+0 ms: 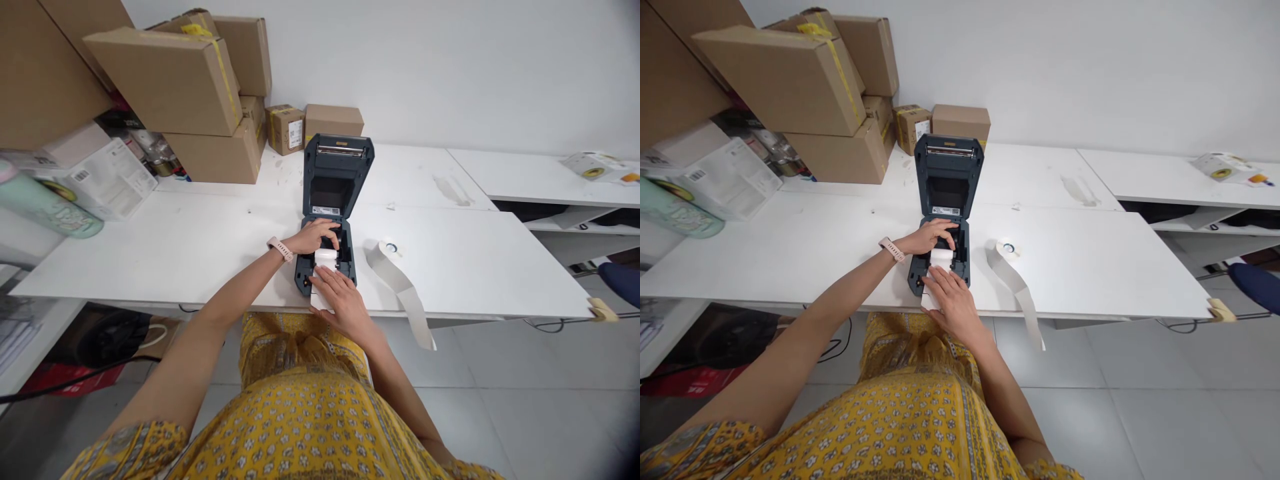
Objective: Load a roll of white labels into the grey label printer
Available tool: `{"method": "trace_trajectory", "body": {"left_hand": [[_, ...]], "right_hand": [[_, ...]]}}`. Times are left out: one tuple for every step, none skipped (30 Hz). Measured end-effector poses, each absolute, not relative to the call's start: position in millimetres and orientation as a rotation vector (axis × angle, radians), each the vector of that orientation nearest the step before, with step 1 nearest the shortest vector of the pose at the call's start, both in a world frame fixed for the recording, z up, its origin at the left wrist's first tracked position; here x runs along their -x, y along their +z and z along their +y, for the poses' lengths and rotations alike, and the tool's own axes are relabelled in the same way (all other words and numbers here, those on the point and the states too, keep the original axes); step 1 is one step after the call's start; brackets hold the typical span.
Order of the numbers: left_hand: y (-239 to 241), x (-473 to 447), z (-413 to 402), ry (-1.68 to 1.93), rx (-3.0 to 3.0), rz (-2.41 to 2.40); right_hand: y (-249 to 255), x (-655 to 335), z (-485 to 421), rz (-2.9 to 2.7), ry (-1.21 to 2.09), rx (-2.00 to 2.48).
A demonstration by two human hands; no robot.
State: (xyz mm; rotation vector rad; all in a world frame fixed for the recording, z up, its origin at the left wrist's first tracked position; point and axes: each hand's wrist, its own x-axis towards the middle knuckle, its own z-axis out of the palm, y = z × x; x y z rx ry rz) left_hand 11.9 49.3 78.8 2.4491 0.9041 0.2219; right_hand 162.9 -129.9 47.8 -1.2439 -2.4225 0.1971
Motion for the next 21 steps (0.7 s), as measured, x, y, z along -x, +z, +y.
{"method": "trace_trajectory", "body": {"left_hand": [[78.5, -12.3, 49.4, 0.222, -2.450, 0.904], [78.4, -12.8, 49.6, 0.222, -2.451, 0.905], [78.6, -13.3, 49.4, 0.223, -2.454, 0.910], [79.2, -13.6, 48.7, 0.230, -2.459, 0.922], [80.1, -13.5, 47.2, 0.243, -2.465, 0.941], [81.3, -12.9, 44.2, 0.272, -2.471, 0.966], [82.5, -11.5, 39.5, 0.323, -2.476, 0.993], [83.5, -9.3, 32.4, 0.402, -2.479, 1.020], [84.0, -6.5, 22.8, 0.504, -2.475, 1.045], [83.7, -3.1, 10.4, 0.628, -2.463, 1.065], [82.3, 0.5, -4.7, 0.755, -2.441, 1.085], [79.9, 4.1, -21.9, 0.862, -2.409, 1.100], [76.5, 7.4, -40.6, 0.924, -2.384, 1.096], [72.6, 10.2, -60.1, 0.926, -2.375, 1.069], [68.5, 12.6, -79.2, 0.890, -2.367, 1.053], [64.7, 14.4, -97.0, 0.838, -2.360, 1.038], [61.4, 15.9, -112.9, 0.800, -2.352, 1.029], [58.9, 17.0, -126.1, 0.779, -2.349, 1.030], [57.2, 17.9, -136.6, 0.767, -2.350, 1.026], [56.3, 18.8, -144.4, 0.764, -2.353, 1.021], [56.0, 19.8, -149.8, 0.767, -2.357, 1.014]], "right_hand": [[47.8, -162.9, -129.6, -2.422, 0.202, 1.245], [47.4, -162.7, -129.3, -2.423, 0.205, 1.246], [46.8, -162.3, -129.1, -2.425, 0.207, 1.247], [46.2, -161.7, -129.0, -2.427, 0.210, 1.250], [46.0, -161.4, -129.3, -2.429, 0.217, 1.253], [46.5, -161.4, -130.0, -2.429, 0.229, 1.259], [48.3, -162.2, -131.2, -2.426, 0.252, 1.259], [52.0, -164.2, -132.8, -2.426, 0.292, 1.245], [57.8, -167.4, -134.6, -2.426, 0.354, 1.209], [65.8, -172.1, -135.8, -2.412, 0.436, 1.159], [75.9, -178.3, -135.8, -2.374, 0.525, 1.103], [87.6, -185.7, -133.8, -2.306, 0.596, 1.053], [100.4, -194.0, -128.6, -2.212, 0.631, 1.025], [113.3, -202.8, -119.6, -2.098, 0.606, 1.026], [125.7, -211.5, -106.1, -1.984, 0.524, 1.041], [137.0, -219.6, -88.1, -1.878, 0.396, 1.080], [147.1, -226.6, -65.8, -1.798, 0.266, 1.088], [155.9, -232.1, -40.2, -1.727, 0.200, 1.087], [163.8, -235.6, -12.6, -1.687, 0.176, 1.077], [171.2, -237.0, 15.4, -1.663, 0.176, 1.062], [178.4, -236.1, 42.0, -1.639, 0.209, 1.052]]}}
